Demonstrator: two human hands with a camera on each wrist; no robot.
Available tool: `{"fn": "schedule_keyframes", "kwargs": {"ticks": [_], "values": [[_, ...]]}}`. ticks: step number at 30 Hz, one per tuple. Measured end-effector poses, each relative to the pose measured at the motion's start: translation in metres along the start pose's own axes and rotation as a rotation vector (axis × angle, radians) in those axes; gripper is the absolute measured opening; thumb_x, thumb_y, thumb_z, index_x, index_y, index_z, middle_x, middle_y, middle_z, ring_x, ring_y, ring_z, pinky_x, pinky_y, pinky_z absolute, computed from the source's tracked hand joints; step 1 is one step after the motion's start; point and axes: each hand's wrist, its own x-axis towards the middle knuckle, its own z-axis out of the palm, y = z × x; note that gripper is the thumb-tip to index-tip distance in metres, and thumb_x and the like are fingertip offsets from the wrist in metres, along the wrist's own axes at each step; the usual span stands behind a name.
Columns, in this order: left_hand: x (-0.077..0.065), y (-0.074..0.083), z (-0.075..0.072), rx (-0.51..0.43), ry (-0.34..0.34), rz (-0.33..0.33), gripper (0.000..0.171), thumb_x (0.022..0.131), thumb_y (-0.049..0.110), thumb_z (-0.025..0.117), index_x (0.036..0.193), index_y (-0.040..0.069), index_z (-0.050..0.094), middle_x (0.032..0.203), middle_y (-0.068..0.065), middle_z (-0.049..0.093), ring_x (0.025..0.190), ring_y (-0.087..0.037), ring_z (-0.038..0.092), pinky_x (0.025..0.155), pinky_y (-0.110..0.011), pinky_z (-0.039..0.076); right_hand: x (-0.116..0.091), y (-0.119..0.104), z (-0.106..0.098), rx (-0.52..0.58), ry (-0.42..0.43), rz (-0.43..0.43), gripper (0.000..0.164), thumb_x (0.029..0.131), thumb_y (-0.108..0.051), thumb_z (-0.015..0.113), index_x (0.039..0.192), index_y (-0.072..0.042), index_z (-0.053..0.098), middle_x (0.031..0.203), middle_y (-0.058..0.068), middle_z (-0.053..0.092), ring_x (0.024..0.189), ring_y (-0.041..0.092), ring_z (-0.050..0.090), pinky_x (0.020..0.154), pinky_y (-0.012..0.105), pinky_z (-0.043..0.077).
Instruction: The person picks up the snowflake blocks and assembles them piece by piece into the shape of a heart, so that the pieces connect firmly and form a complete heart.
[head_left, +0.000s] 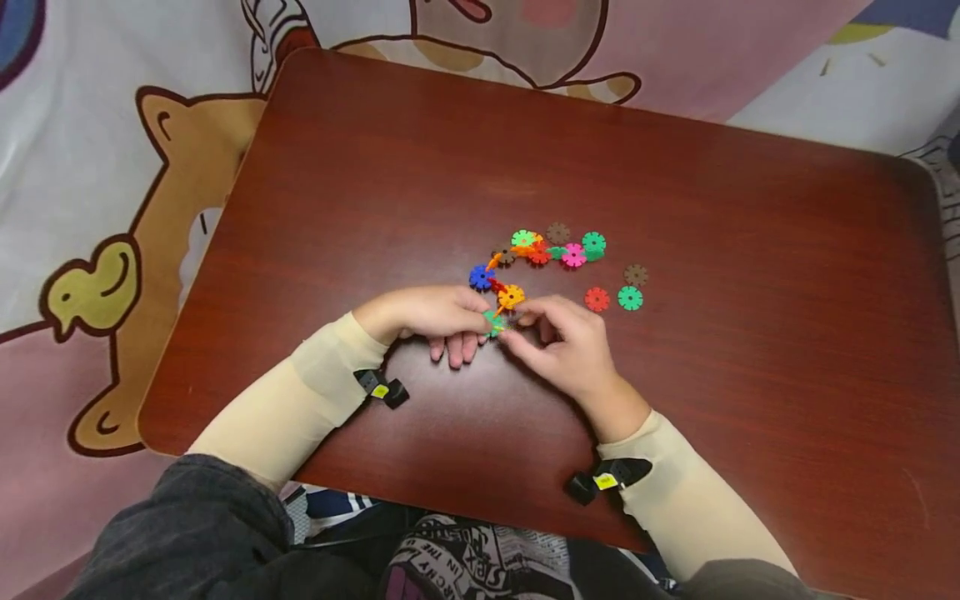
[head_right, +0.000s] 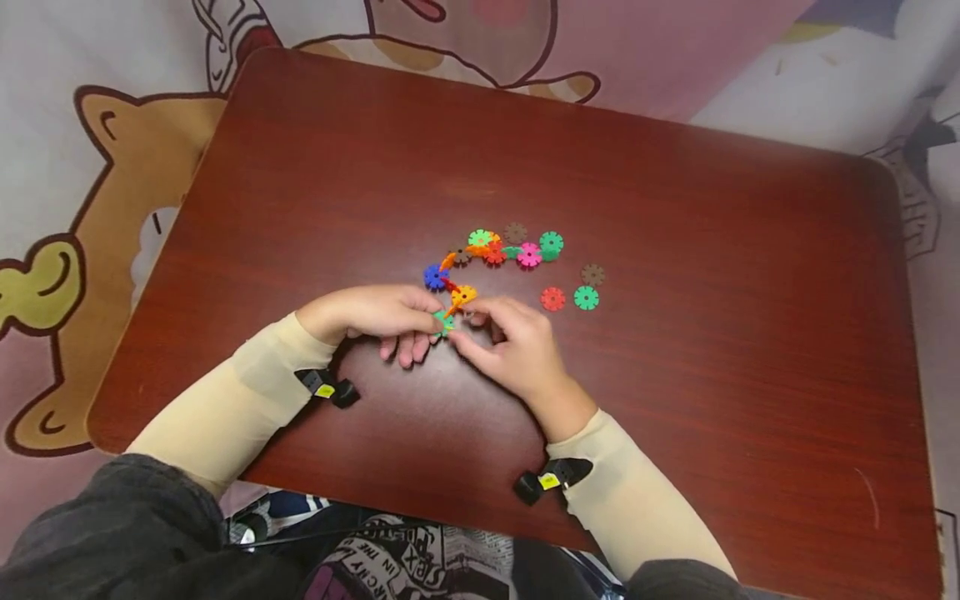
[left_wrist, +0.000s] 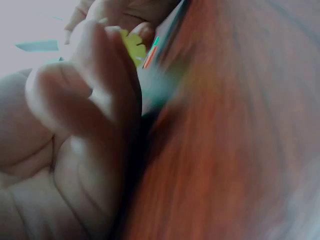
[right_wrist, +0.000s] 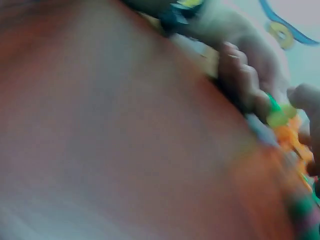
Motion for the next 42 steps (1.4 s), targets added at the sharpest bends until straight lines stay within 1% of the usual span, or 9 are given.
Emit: {"fn": "schedule_keyframes", "kwargs": {"ticks": [5,10,17,20,27,29,33,37,42], "values": [[-0.002,-0.003,-0.004,-0.156,0.015,-0.031,0.021,0.109,0.016,0.054,0.121,0.0,0.059,0.094,-0.02,0.075,0.075,-0.025,0.078,0.053,-0.03,0.061,0.003,0.025,-0.039,-0.35,0.1,0.11,0.034,0.092,-0.036,0.076,0.093,-0.002,0.077,0.083,0.011,0.071,0.076,0.029,0.063,0.074,0.042,0.05],[-0.002,-0.004,-0.006,-0.225,0.032,-0.042,0.023,0.108,0.016,0.054,0.125,0.002,0.056,0.11,-0.024,0.077,0.089,-0.031,0.079,0.059,-0.034,0.064,0.002,0.038,-0.068,-0.623,0.014,0.314,0.038,0.087,-0.039,0.072,0.096,-0.003,0.074,0.093,0.017,0.068,0.09,0.042,0.058,0.082,0.056,0.049],[0.001,-0.004,-0.011,-0.29,0.013,-0.034,0.01,0.104,0.011,0.051,0.105,0.001,0.054,0.117,-0.025,0.076,0.098,-0.033,0.078,0.066,-0.037,0.065,0.006,0.024,-0.073,-0.591,-0.258,0.535,0.038,0.096,-0.037,0.072,0.108,-0.002,0.063,0.112,0.021,0.058,0.11,0.05,0.047,0.09,0.067,0.035],[0.002,-0.004,-0.013,-0.304,0.002,-0.029,0.012,0.104,0.012,0.051,0.105,0.001,0.054,0.119,-0.025,0.075,0.098,-0.033,0.078,0.068,-0.037,0.065,0.007,0.02,-0.069,-0.546,-0.275,0.552,0.034,0.099,-0.031,0.074,0.107,-0.001,0.059,0.113,0.022,0.056,0.112,0.051,0.044,0.088,0.067,0.032],[-0.001,-0.005,-0.014,-0.322,-0.001,-0.034,0.023,0.105,0.012,0.051,0.123,-0.001,0.057,0.115,-0.025,0.076,0.094,-0.031,0.079,0.067,-0.037,0.065,0.003,0.017,-0.041,-0.346,-0.134,0.216,0.024,0.093,-0.002,0.08,0.105,-0.001,0.061,0.09,0.013,0.064,0.081,0.03,0.06,0.076,0.041,0.049],[-0.001,-0.005,-0.014,-0.327,-0.003,-0.032,0.022,0.105,0.012,0.052,0.123,-0.001,0.057,0.113,-0.025,0.076,0.094,-0.031,0.079,0.067,-0.037,0.065,0.0,0.01,-0.03,-0.199,-0.087,0.201,0.025,0.09,0.001,0.083,0.106,-0.001,0.064,0.086,0.009,0.068,0.071,0.02,0.061,0.066,0.03,0.051],[-0.001,-0.006,-0.015,-0.33,-0.013,-0.024,0.016,0.107,0.012,0.053,0.118,0.001,0.056,0.112,-0.024,0.076,0.095,-0.032,0.078,0.068,-0.038,0.066,-0.004,-0.007,-0.012,0.215,-0.06,0.334,0.02,0.089,0.007,0.08,0.102,0.003,0.066,0.08,0.01,0.072,0.064,0.015,0.066,0.06,0.021,0.056],[0.0,-0.008,-0.016,-0.331,-0.025,-0.026,0.011,0.109,0.012,0.053,0.116,0.003,0.055,0.112,-0.024,0.076,0.095,-0.033,0.078,0.07,-0.04,0.066,-0.005,-0.018,-0.005,0.598,-0.097,0.547,0.017,0.092,0.015,0.071,0.101,0.011,0.058,0.082,0.018,0.07,0.064,0.019,0.073,0.059,0.029,0.063],[0.001,-0.009,-0.017,-0.313,-0.038,-0.022,0.012,0.109,0.011,0.053,0.117,0.002,0.055,0.114,-0.024,0.075,0.097,-0.033,0.078,0.072,-0.041,0.066,-0.003,-0.017,-0.006,0.772,-0.138,0.656,0.02,0.096,0.015,0.068,0.106,0.014,0.052,0.091,0.019,0.07,0.069,0.022,0.076,0.062,0.036,0.065]]}}
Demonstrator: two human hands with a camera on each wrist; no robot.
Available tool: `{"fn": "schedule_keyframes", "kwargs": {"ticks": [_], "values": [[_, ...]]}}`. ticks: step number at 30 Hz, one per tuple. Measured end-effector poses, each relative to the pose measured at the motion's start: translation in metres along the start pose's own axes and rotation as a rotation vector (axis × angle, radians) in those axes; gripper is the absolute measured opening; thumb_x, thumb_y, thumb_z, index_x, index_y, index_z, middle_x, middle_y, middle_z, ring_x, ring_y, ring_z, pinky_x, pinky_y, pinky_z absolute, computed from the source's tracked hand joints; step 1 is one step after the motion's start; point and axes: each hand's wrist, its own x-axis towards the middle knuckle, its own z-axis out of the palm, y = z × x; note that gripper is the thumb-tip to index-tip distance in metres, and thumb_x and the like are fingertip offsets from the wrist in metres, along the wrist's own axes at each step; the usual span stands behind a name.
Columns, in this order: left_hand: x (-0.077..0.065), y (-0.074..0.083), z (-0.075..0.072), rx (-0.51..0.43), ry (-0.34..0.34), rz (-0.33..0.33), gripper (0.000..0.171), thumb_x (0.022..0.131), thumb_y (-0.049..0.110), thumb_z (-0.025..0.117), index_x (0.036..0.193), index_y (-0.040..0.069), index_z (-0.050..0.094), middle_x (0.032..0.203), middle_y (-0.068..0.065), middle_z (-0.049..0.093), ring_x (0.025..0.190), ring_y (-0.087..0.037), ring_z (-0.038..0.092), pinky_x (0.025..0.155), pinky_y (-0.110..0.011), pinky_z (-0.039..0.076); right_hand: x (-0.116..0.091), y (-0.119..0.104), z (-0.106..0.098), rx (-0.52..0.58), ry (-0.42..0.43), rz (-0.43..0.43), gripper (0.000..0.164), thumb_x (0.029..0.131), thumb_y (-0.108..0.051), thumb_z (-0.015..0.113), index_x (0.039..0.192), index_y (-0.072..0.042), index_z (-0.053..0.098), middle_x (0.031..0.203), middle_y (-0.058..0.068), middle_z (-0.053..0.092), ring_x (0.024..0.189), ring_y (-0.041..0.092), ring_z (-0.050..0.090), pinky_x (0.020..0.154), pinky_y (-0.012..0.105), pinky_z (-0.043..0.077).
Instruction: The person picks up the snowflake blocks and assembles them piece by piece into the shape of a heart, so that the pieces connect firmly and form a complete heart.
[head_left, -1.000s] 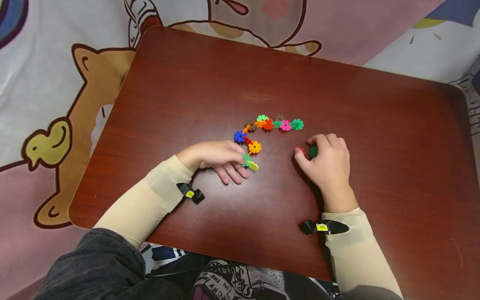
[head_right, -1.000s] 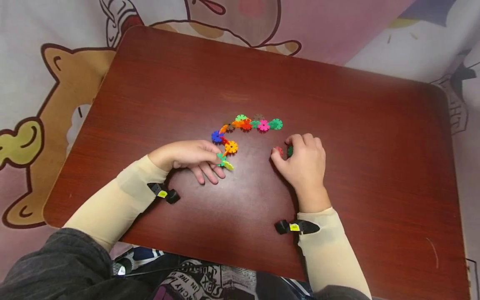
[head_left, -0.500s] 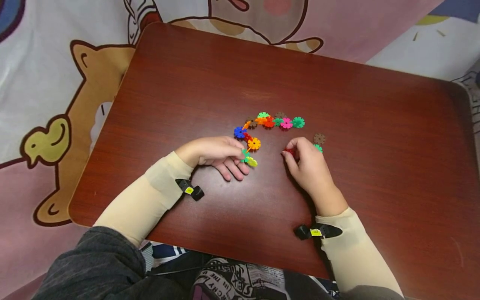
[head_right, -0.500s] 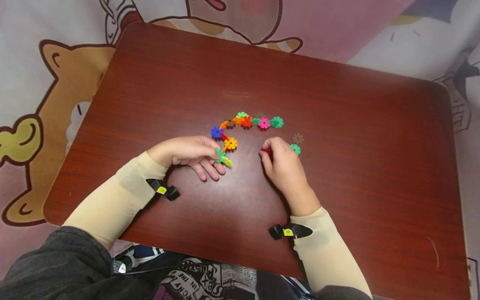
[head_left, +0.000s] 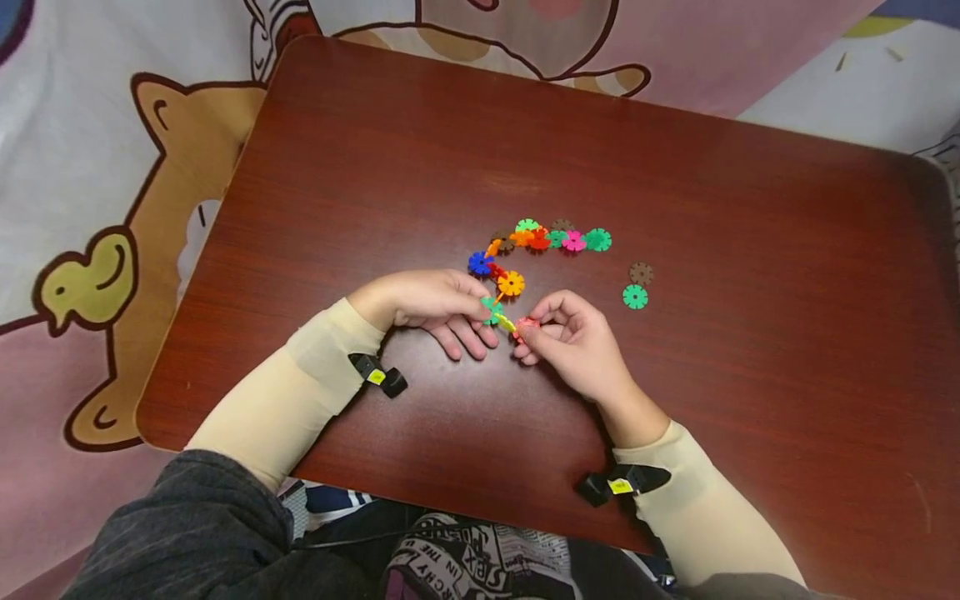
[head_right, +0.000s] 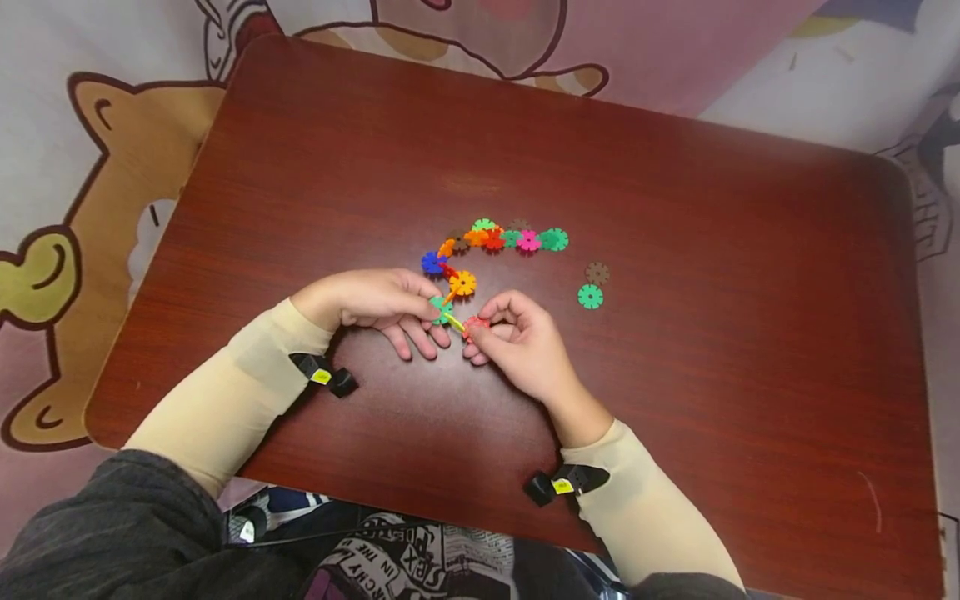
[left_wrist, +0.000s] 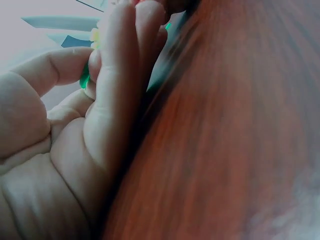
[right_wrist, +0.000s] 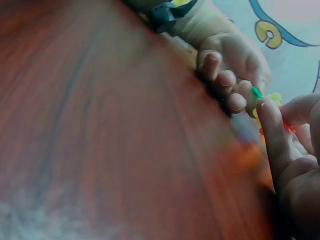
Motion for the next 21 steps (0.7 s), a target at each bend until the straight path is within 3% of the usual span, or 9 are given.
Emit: {"fn": "schedule_keyframes", "kwargs": {"ticks": [6,10,21], "values": [[-0.0016,0.0007,0.0005,0.045,-0.012,0.006,0.016,0.11,0.011,0.055,0.121,0.0,0.055,0.117,-0.024,0.075,0.099,-0.033,0.078,0.074,-0.042,0.066,0.0033,0.0006,-0.0052,-0.009,-0.039,0.039,0.02,0.097,0.012,0.069,0.108,0.009,0.053,0.094,0.018,0.071,0.074,0.024,0.078,0.065,0.038,0.066],[-0.0028,0.0021,0.0013,0.076,-0.015,0.016,0.019,0.111,0.012,0.055,0.123,-0.003,0.055,0.118,-0.023,0.075,0.1,-0.034,0.078,0.074,-0.042,0.066,0.0039,-0.0014,-0.0048,-0.023,-0.015,0.067,0.021,0.097,0.011,0.07,0.11,0.009,0.054,0.095,0.019,0.071,0.077,0.025,0.079,0.066,0.039,0.066],[0.0001,0.0004,-0.0001,0.066,-0.021,0.009,0.017,0.112,0.013,0.055,0.119,-0.002,0.056,0.119,-0.023,0.075,0.102,-0.035,0.077,0.076,-0.043,0.066,0.0014,-0.0029,0.0005,0.077,0.017,0.159,0.021,0.097,0.013,0.068,0.108,0.004,0.052,0.092,0.017,0.071,0.081,0.025,0.08,0.063,0.036,0.066]]}}
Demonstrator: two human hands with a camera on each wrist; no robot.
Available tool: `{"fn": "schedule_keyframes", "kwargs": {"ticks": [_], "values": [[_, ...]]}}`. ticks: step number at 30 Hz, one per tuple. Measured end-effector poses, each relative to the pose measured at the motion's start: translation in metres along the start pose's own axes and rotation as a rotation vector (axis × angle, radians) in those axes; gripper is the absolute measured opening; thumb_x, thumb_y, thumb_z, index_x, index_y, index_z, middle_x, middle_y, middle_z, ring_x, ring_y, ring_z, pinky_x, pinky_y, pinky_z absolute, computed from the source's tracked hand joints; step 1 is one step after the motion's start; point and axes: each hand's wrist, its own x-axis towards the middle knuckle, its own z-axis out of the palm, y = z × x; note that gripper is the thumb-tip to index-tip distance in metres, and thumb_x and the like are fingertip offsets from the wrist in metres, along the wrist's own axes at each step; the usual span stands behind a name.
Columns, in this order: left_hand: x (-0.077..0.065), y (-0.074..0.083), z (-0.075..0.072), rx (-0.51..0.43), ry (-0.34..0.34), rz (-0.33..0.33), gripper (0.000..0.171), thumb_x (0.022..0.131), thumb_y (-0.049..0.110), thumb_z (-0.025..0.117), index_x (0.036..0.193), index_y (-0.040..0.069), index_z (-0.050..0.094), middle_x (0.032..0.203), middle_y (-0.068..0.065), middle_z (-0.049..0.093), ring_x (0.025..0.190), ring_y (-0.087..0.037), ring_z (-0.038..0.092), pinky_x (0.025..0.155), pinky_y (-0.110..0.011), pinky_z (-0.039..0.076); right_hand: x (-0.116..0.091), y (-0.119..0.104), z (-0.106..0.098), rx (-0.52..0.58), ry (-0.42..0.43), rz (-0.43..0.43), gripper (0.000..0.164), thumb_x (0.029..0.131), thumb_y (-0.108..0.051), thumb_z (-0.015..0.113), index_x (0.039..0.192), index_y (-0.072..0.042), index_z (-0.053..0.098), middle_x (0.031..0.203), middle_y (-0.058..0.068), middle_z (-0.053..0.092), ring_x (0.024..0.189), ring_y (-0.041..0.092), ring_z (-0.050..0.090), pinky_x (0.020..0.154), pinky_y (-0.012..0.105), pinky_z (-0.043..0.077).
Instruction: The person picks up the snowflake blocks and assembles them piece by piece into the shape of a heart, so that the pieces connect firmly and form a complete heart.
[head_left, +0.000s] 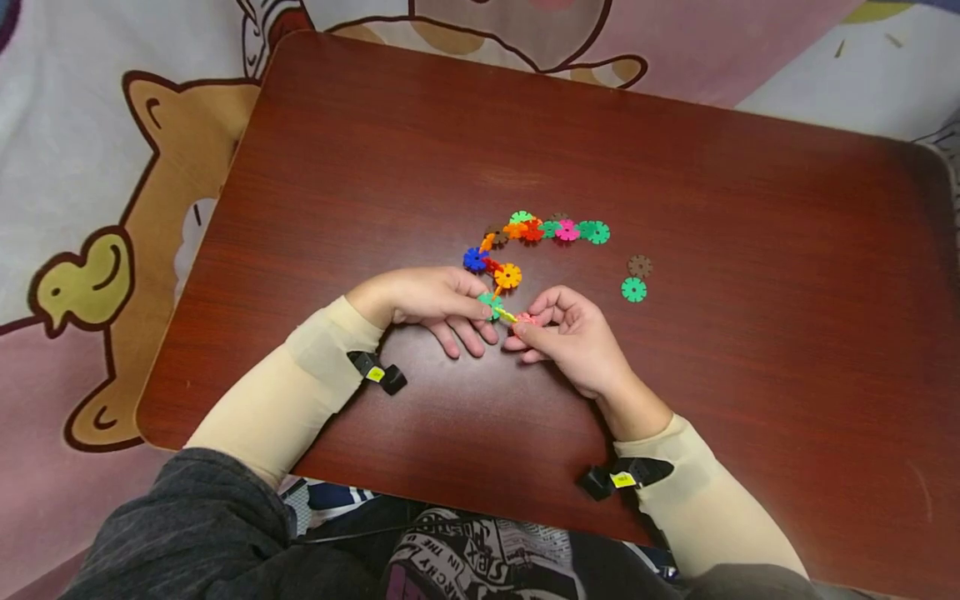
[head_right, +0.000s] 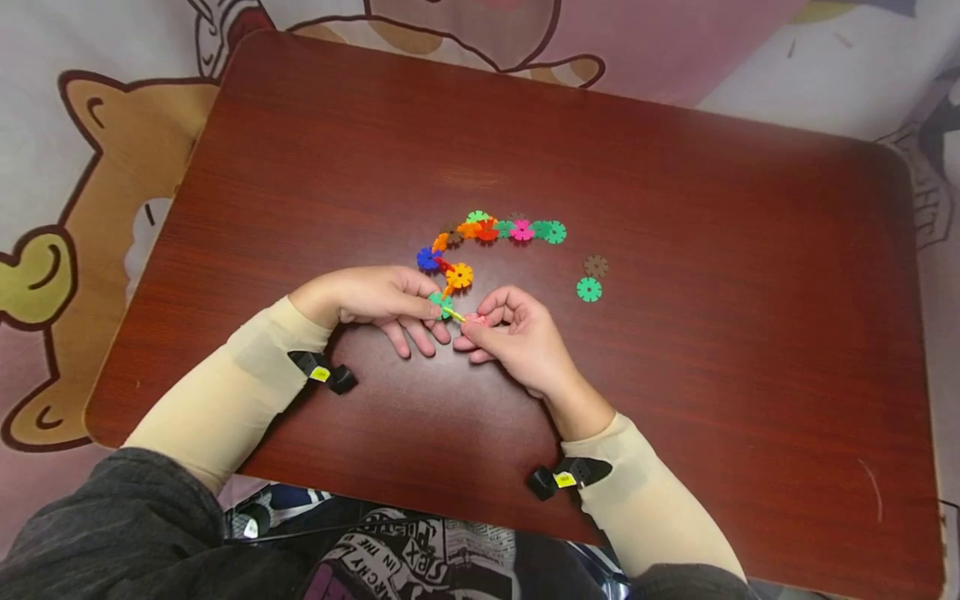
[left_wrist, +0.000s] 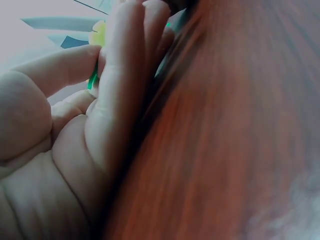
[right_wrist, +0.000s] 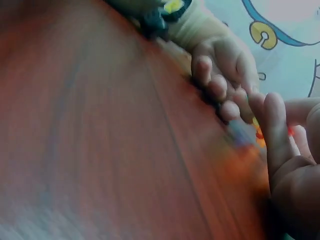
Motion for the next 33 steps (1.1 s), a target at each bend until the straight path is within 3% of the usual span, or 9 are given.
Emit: {"fn": "schedule_keyframes", "kwargs": {"ticks": [5,12,20,28,33], "values": [[0.0006,0.0005,0.0014,0.024,0.0,-0.003,0.018,0.111,0.013,0.056,0.121,-0.002,0.056,0.117,-0.021,0.075,0.1,-0.033,0.078,0.074,-0.042,0.066,-0.0011,-0.0032,0.0032,0.023,0.001,0.065,0.022,0.099,0.01,0.068,0.115,0.006,0.053,0.087,0.016,0.07,0.076,0.025,0.08,0.06,0.036,0.065],[0.0003,0.0011,0.0033,0.063,0.0,-0.003,0.017,0.111,0.011,0.054,0.121,-0.002,0.055,0.115,-0.021,0.075,0.1,-0.033,0.078,0.073,-0.042,0.066,-0.0006,-0.0035,0.0035,-0.09,0.008,0.065,0.019,0.096,0.009,0.072,0.113,0.014,0.064,0.078,0.017,0.073,0.06,0.019,0.074,0.054,0.029,0.062],[-0.0029,0.0031,0.0057,0.148,-0.001,0.023,0.017,0.11,0.011,0.054,0.121,-0.001,0.058,0.114,-0.02,0.075,0.101,-0.033,0.077,0.072,-0.043,0.066,0.0006,-0.0037,0.0005,-0.147,-0.055,0.095,0.024,0.093,0.01,0.077,0.115,0.016,0.068,0.089,0.023,0.076,0.065,0.021,0.076,0.061,0.035,0.065],[-0.0039,0.0047,0.0063,0.279,-0.02,0.024,0.016,0.111,0.015,0.053,0.116,0.002,0.061,0.109,-0.017,0.074,0.096,-0.032,0.078,0.07,-0.042,0.066,-0.001,-0.0047,0.0034,-0.188,-0.056,0.085,0.027,0.092,0.01,0.079,0.117,0.014,0.071,0.091,0.025,0.076,0.067,0.023,0.077,0.063,0.036,0.065],[-0.0043,0.0047,0.0082,0.268,-0.007,0.028,0.018,0.112,0.017,0.051,0.12,0.003,0.059,0.108,-0.018,0.073,0.095,-0.033,0.078,0.067,-0.042,0.066,-0.0004,-0.0023,0.0045,-0.19,-0.055,0.06,0.026,0.093,0.01,0.077,0.117,0.014,0.068,0.092,0.025,0.075,0.067,0.023,0.077,0.063,0.037,0.065]]}}
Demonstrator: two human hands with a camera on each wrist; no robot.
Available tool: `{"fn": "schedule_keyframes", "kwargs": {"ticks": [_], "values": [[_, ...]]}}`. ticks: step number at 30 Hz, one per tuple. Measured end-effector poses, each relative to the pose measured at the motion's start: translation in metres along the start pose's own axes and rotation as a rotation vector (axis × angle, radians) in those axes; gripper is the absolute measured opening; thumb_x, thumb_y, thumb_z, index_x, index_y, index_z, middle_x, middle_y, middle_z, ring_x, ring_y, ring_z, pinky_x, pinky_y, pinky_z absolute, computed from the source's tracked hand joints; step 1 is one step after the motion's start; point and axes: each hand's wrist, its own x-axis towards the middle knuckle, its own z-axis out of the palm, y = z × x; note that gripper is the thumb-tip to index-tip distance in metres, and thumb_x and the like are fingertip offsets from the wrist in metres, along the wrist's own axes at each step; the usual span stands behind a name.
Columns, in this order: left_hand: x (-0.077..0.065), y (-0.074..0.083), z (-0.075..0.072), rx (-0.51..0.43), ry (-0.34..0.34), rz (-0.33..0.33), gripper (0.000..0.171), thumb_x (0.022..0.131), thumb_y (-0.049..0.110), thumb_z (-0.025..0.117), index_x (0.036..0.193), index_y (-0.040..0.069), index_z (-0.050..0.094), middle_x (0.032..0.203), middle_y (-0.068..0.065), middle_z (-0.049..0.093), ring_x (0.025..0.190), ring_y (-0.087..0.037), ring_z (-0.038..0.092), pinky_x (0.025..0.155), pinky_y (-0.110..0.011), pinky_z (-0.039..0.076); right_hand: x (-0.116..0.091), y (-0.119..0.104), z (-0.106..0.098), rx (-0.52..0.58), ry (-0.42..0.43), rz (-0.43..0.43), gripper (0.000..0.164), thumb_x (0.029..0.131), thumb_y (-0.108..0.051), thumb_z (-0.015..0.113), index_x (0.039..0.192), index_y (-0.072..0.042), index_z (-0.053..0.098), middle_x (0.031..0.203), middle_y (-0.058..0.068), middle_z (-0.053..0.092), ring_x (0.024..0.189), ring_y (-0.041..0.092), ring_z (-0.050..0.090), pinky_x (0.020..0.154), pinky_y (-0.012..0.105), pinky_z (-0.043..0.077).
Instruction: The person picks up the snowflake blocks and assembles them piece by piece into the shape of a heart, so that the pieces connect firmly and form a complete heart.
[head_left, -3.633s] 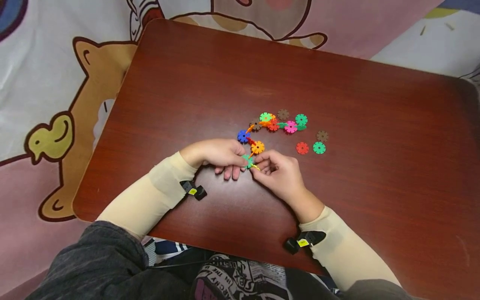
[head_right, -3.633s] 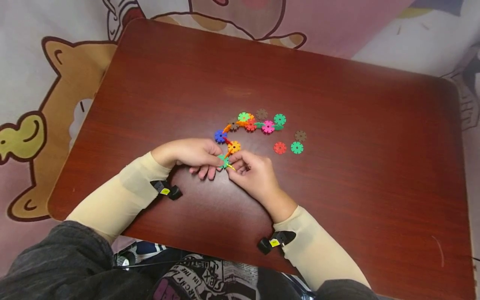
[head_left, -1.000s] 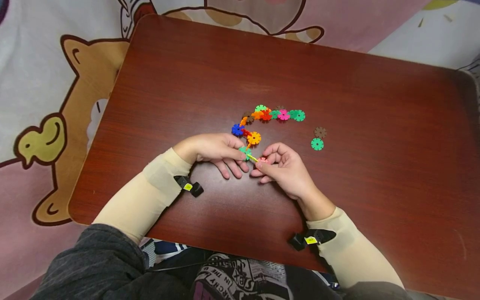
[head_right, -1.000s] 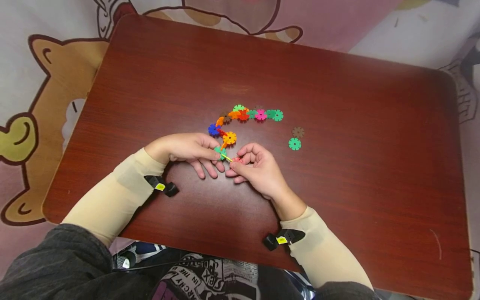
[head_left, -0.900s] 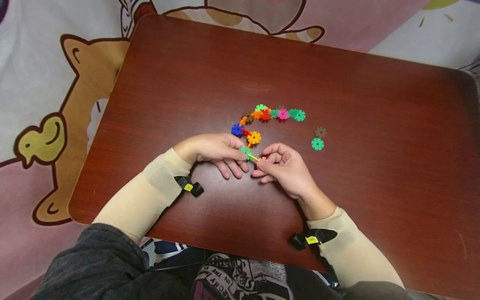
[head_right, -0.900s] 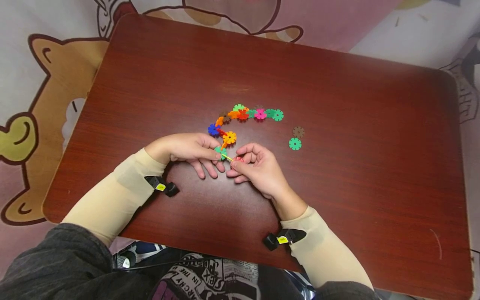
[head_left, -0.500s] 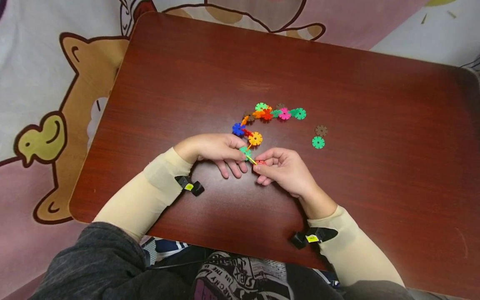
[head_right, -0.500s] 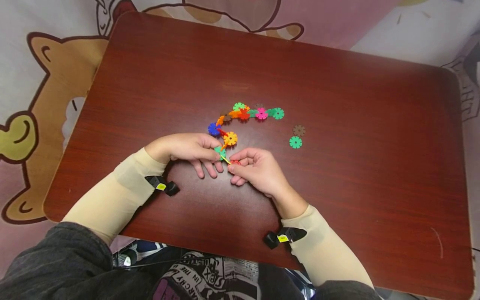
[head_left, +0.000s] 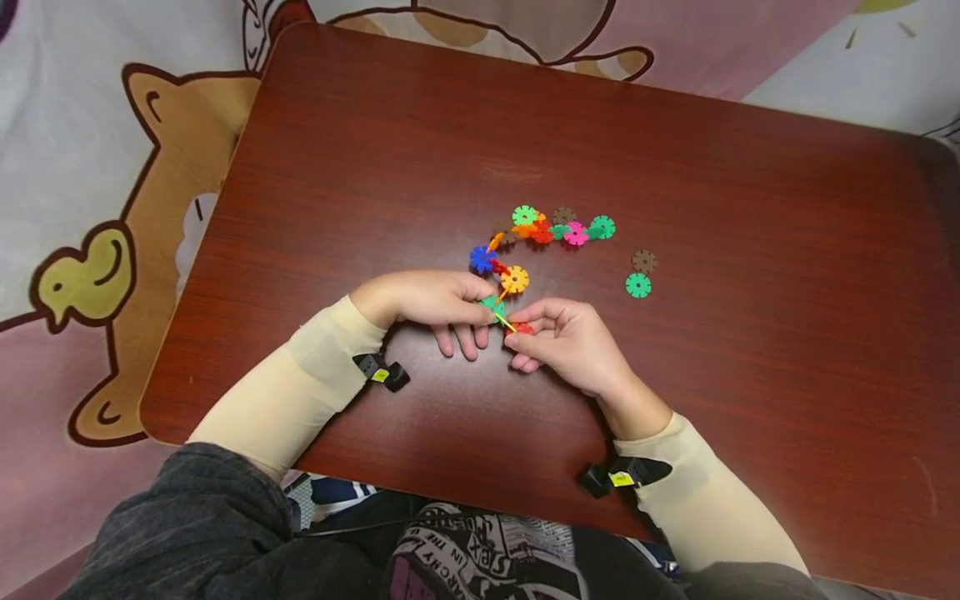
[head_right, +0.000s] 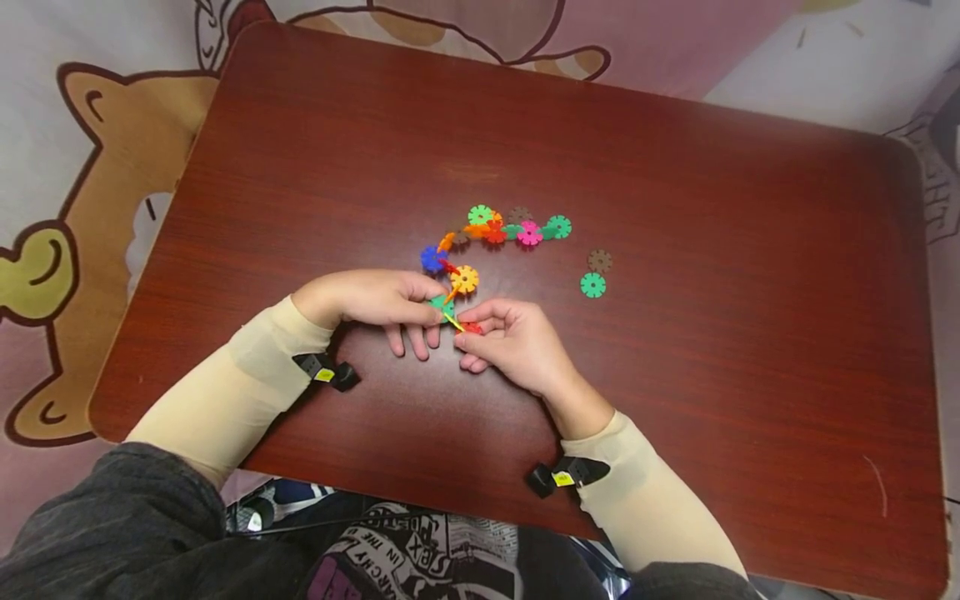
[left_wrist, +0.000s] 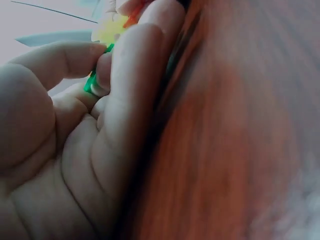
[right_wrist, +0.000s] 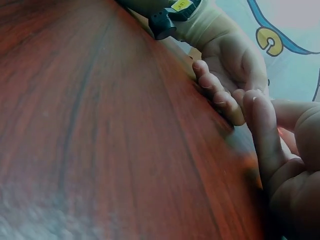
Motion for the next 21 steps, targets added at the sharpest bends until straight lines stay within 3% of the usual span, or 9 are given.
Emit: {"fn": "schedule_keyframes", "kwargs": {"ticks": [4,8,13,15,17,19,21], "values": [[0.001,0.001,0.002,-0.082,0.03,-0.003,0.021,0.112,0.019,0.052,0.126,0.003,0.053,0.113,-0.02,0.073,0.097,-0.036,0.078,0.064,-0.043,0.066,0.001,0.004,-0.001,0.044,0.0,-0.06,0.028,0.095,0.01,0.074,0.121,0.016,0.065,0.094,0.025,0.075,0.072,0.023,0.078,0.066,0.037,0.066],[0.002,-0.001,0.003,-0.18,0.064,0.001,0.03,0.11,0.016,0.06,0.134,0.002,0.049,0.115,-0.021,0.074,0.095,-0.035,0.078,0.063,-0.041,0.066,0.0,0.006,-0.002,0.06,-0.057,-0.145,0.037,0.095,0.016,0.069,0.131,0.018,0.063,0.097,0.026,0.076,0.077,0.021,0.077,0.068,0.035,0.066],[0.002,-0.003,0.004,-0.277,0.111,0.021,0.038,0.102,0.004,0.071,0.132,0.0,0.047,0.109,-0.022,0.077,0.089,-0.029,0.079,0.064,-0.039,0.066,0.002,0.009,-0.002,-0.205,-0.036,-0.379,0.047,0.087,0.014,0.079,0.133,0.009,0.069,0.095,0.015,0.074,0.075,0.015,0.067,0.065,0.022,0.058],[0.003,-0.002,0.006,-0.301,0.126,0.02,0.039,0.1,0.001,0.073,0.129,0.0,0.047,0.106,-0.023,0.077,0.086,-0.028,0.079,0.065,-0.039,0.066,0.003,0.009,-0.005,-0.352,0.042,-0.506,0.046,0.084,0.008,0.086,0.128,0.005,0.074,0.094,0.011,0.071,0.074,0.016,0.062,0.063,0.019,0.053],[0.004,-0.001,0.008,-0.316,0.149,0.012,0.038,0.099,-0.001,0.073,0.125,0.0,0.046,0.103,-0.023,0.078,0.084,-0.028,0.079,0.065,-0.039,0.066,0.005,0.008,-0.015,-0.511,0.172,-0.621,0.04,0.083,0.002,0.089,0.122,0.001,0.078,0.092,0.009,0.07,0.073,0.018,0.059,0.063,0.018,0.048],[0.006,0.001,0.01,-0.324,0.168,-0.003,0.038,0.098,0.0,0.074,0.124,0.0,0.046,0.103,-0.022,0.078,0.083,-0.027,0.079,0.065,-0.039,0.066,0.005,0.005,-0.03,-0.664,0.368,-0.685,0.028,0.085,-0.003,0.087,0.112,-0.002,0.081,0.087,0.009,0.069,0.072,0.02,0.058,0.063,0.022,0.046],[0.007,0.003,0.011,-0.319,0.188,-0.02,0.042,0.098,0.002,0.076,0.126,0.001,0.045,0.104,-0.02,0.078,0.084,-0.027,0.079,0.064,-0.039,0.066,0.004,0.0,-0.048,-0.827,0.595,-0.659,0.018,0.088,-0.011,0.083,0.104,-0.003,0.081,0.086,0.01,0.068,0.074,0.024,0.059,0.065,0.03,0.047]]}}
